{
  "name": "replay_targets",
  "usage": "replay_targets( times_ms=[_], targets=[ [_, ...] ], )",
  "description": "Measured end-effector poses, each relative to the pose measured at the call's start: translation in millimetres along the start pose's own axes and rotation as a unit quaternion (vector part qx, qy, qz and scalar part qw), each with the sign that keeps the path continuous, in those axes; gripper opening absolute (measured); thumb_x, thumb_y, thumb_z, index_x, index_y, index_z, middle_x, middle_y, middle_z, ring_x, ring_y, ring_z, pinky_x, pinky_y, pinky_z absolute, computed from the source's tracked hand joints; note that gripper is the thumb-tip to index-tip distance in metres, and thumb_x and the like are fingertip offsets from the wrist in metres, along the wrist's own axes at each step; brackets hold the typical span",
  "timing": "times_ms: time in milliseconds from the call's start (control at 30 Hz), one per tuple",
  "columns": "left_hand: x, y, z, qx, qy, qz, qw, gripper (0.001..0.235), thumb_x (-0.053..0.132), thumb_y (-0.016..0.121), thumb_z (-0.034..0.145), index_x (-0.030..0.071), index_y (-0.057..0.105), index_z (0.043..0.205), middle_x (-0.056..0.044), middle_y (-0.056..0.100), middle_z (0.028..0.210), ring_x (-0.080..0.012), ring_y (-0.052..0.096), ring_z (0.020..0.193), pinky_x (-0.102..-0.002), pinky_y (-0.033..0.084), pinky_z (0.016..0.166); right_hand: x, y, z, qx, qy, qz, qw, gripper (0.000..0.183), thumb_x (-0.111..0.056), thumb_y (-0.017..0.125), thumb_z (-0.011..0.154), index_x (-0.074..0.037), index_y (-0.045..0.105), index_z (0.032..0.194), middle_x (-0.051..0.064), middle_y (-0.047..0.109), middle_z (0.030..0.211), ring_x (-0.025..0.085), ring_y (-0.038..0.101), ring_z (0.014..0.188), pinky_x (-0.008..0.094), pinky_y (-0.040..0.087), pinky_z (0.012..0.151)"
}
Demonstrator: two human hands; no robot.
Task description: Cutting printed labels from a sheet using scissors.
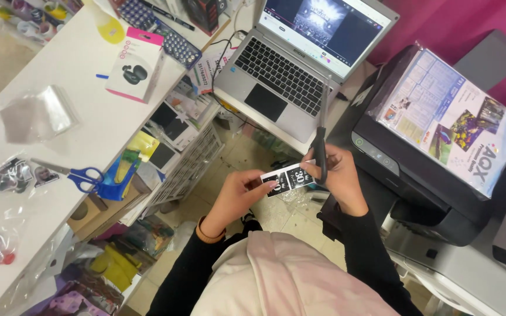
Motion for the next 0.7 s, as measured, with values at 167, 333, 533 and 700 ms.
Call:
replay_targets(
  times_ms=[167,333,533,700],
  targets=[
    [-13.6,-13.9,-4.1,0.105,-0.005,-0.008,0.994,0.017,0.018,0.081,0.087,0.006,0.076,0.076,-0.001,0.057,0.049,-0.0076,0.047,0.052,-0.022,0.039,0.049,14.0,-3.2,-9.4,0.020,-0.028,-0.032,0.999,0.020,-0.020,0.080,0.088,-0.003,0.069,0.086,0.005,0.063,0.061,0.008,0.055,0.056,0.020,0.042,0.055],
    [-16.4,-36.4,-10.7,0.185,0.015,0.000,0.983,0.023,0.022,0.079,0.092,0.005,0.074,0.077,-0.002,0.055,0.050,-0.0082,0.044,0.053,-0.022,0.037,0.050,32.6,-7.7,-39.4,-0.169,0.005,-0.066,0.983,0.042,-0.046,0.063,0.095,-0.008,0.068,0.081,0.009,0.067,0.061,0.018,0.056,0.057,0.032,0.041,0.060],
    [4.2,-45.7,-26.3,0.197,0.048,0.059,0.977,0.032,0.023,0.078,0.093,0.004,0.069,0.069,-0.008,0.058,0.051,-0.0134,0.042,0.052,-0.026,0.039,0.048,54.0,-1.4,-69.3,-0.317,0.063,-0.048,0.945,0.047,-0.053,0.073,0.088,-0.008,0.066,0.080,0.005,0.063,0.065,0.016,0.060,0.064,0.031,0.047,0.059],
    [20.2,-45.3,-40.1,0.195,0.056,0.083,0.976,0.036,0.023,0.078,0.093,0.006,0.065,0.065,-0.005,0.057,0.050,-0.0110,0.040,0.053,-0.026,0.037,0.048,47.2,19.3,-70.1,-0.291,0.027,-0.044,0.955,0.047,-0.054,0.072,0.088,-0.009,0.067,0.076,0.002,0.061,0.056,0.012,0.054,0.054,0.027,0.043,0.054]
  ],
)
Point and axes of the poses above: each hand's wrist, its own z-axis towards the middle knuckle, its own y-axis out of the palm, x = y × z, the point moved 3 cm from there along z, towards the middle knuckle
